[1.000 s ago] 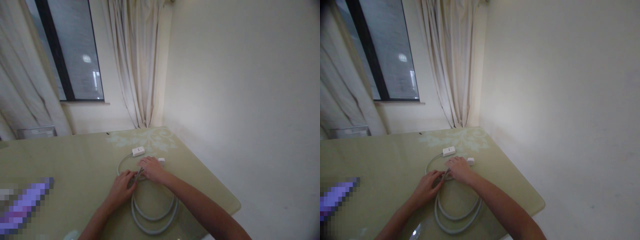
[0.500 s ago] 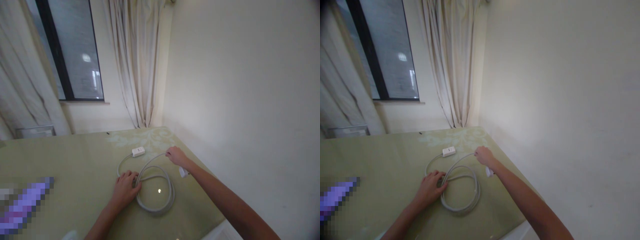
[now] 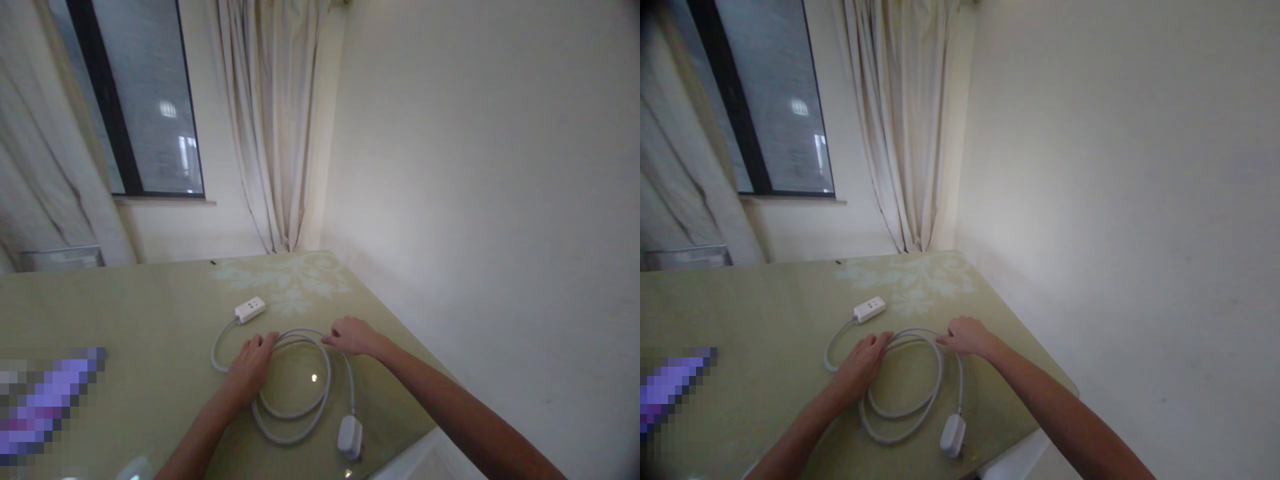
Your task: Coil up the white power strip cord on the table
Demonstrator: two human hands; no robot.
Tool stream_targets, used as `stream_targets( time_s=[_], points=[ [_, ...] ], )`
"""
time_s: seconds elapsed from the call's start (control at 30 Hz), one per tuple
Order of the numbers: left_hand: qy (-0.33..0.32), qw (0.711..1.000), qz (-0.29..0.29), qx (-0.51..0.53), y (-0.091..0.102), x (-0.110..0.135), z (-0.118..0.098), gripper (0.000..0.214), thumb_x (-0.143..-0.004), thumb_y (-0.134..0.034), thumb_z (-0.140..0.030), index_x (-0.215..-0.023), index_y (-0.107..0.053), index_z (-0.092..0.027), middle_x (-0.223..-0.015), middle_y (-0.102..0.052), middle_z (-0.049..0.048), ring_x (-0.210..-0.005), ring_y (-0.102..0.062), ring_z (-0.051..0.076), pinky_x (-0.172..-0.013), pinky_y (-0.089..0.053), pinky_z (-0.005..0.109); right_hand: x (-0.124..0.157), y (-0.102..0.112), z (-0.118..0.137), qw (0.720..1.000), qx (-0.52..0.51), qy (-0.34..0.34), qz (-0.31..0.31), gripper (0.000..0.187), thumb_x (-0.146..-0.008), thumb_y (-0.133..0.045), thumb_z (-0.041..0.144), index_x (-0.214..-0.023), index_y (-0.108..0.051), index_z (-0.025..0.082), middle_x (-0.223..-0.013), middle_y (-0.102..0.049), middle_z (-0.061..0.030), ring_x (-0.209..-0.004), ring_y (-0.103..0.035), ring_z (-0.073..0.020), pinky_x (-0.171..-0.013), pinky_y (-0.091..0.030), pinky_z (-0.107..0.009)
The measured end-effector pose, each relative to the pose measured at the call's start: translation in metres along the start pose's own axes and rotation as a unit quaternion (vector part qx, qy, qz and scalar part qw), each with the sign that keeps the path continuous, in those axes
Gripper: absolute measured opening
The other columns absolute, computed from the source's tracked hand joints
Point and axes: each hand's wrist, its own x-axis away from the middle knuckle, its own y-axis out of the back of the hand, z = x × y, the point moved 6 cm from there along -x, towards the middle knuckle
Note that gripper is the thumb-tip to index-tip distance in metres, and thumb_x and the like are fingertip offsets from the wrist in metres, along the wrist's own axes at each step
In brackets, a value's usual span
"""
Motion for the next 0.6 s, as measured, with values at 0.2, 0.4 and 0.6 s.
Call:
stream_targets(
  time_s=[0.2,0.4,0.6],
  points=[
    [-0.030,0.985,-0.103,0.137,0.007,-0.004,-0.007,0.049,-0.095,-0.033,-0.012,-0.132,-0.065,-0.020,-0.119,-0.067,0.0152,-0.115,-0.060,0.027,-0.102,-0.047,0.043,-0.027,0.005,0.065,0.948,-0.238,0.199,-0.069,0.041,-0.087,-0.074,0.053,-0.111,-0.074,0.020,-0.096,-0.077,-0.0051,-0.082,-0.070,-0.0203,-0.074,-0.051,-0.027],
    [-0.041,0.938,-0.148,0.310,0.042,0.007,-0.006,0.044,-0.103,-0.038,-0.046,-0.123,-0.068,-0.021,-0.100,-0.072,0.0112,-0.095,-0.066,0.028,-0.091,-0.052,0.042,-0.038,0.017,0.080,0.902,-0.366,0.212,0.081,0.029,-0.093,-0.064,0.044,-0.082,-0.071,0.018,-0.058,-0.050,0.0070,-0.051,-0.043,-0.0086,-0.050,-0.032,-0.020],
    [-0.026,0.951,-0.188,0.242,0.072,0.010,0.034,0.051,-0.095,-0.047,-0.068,-0.097,-0.072,-0.023,-0.094,-0.073,0.0094,-0.096,-0.065,0.028,-0.093,-0.050,0.039,-0.009,0.088,0.039,0.801,-0.578,0.153,-0.023,0.043,-0.081,-0.074,0.060,-0.081,-0.067,0.017,-0.054,-0.029,0.0115,-0.047,-0.022,-0.0066,-0.044,-0.016,-0.021]
  ],
)
